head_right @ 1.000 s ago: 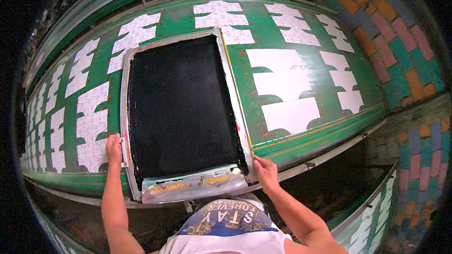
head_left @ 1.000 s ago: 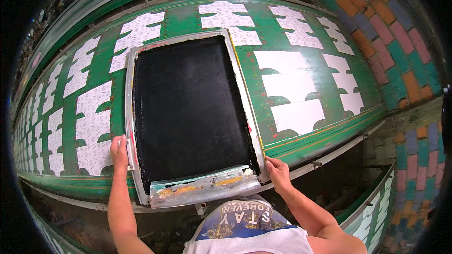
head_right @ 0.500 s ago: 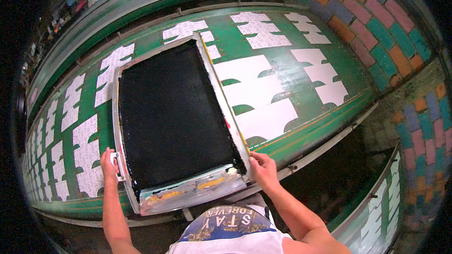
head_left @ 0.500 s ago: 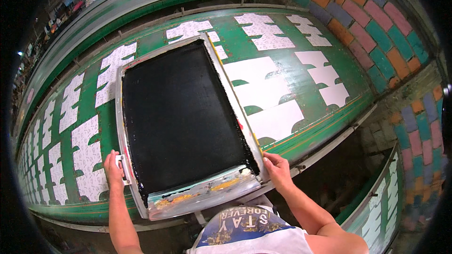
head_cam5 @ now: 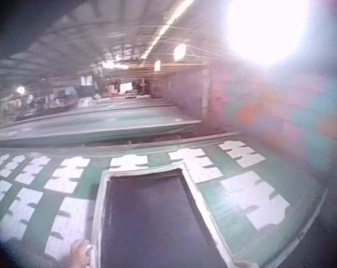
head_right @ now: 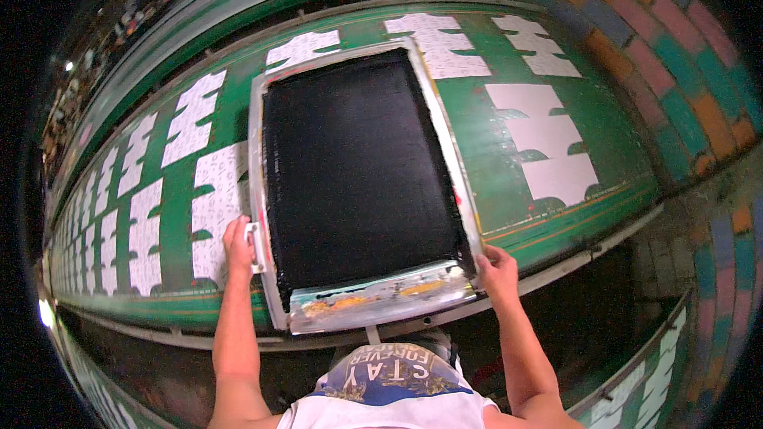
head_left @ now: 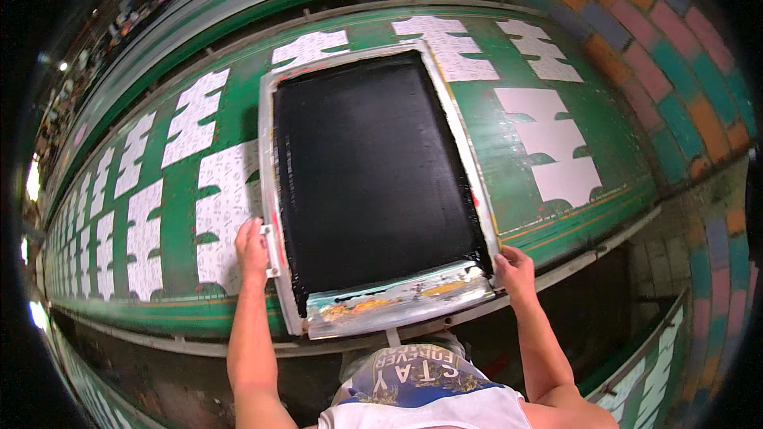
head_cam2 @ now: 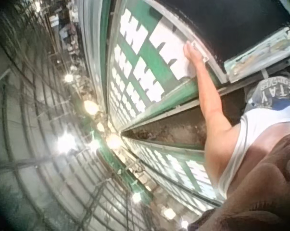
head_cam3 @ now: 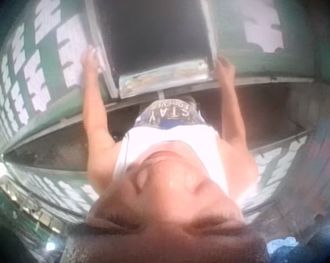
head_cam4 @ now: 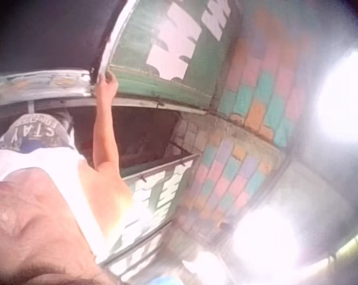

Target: The person repeatedly inks a screen-printing frame with a squeegee and pulls the ink across the mesh to print onto white paper sheets arranged on a green conveyor. The person repositions the frame between each pull and continues the cycle throughout the clip.

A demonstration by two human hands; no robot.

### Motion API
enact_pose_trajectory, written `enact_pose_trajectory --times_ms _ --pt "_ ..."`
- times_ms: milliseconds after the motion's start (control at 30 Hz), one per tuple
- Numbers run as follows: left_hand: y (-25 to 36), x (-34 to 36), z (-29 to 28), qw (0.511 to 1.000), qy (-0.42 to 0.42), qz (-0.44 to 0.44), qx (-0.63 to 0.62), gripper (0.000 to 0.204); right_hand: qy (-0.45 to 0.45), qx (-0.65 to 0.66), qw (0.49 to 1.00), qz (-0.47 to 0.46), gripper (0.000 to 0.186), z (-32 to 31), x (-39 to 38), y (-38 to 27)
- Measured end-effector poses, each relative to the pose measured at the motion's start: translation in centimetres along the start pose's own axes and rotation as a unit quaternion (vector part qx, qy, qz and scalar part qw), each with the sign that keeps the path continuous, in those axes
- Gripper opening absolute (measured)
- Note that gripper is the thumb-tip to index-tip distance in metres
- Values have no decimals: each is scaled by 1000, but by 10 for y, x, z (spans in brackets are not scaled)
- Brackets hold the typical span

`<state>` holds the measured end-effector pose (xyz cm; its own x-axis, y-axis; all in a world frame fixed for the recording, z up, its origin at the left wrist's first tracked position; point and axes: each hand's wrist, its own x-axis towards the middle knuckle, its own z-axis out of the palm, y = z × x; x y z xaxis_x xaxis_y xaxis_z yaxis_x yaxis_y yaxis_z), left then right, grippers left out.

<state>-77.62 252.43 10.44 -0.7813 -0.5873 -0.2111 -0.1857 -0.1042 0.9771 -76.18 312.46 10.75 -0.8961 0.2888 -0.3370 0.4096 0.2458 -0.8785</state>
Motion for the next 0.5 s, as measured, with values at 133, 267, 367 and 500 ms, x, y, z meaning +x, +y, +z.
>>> enact_pose_trajectory --times_ms 133,267,367,500 --pt "-25 -15 39 996 -1 81 41 25 17 32 999 -14 39 -44 26 19" --pt "-36 -22 59 984 33 129 120 26 -11 58 998 -17 40 -68 37 24" --pt "-33 -30 70 982 44 117 140 26 -12 11 999 -29 39 -80 43 23" --pt "-24 -43 80 982 44 85 164 38 -34 25 999 -33 39 -94 50 28"
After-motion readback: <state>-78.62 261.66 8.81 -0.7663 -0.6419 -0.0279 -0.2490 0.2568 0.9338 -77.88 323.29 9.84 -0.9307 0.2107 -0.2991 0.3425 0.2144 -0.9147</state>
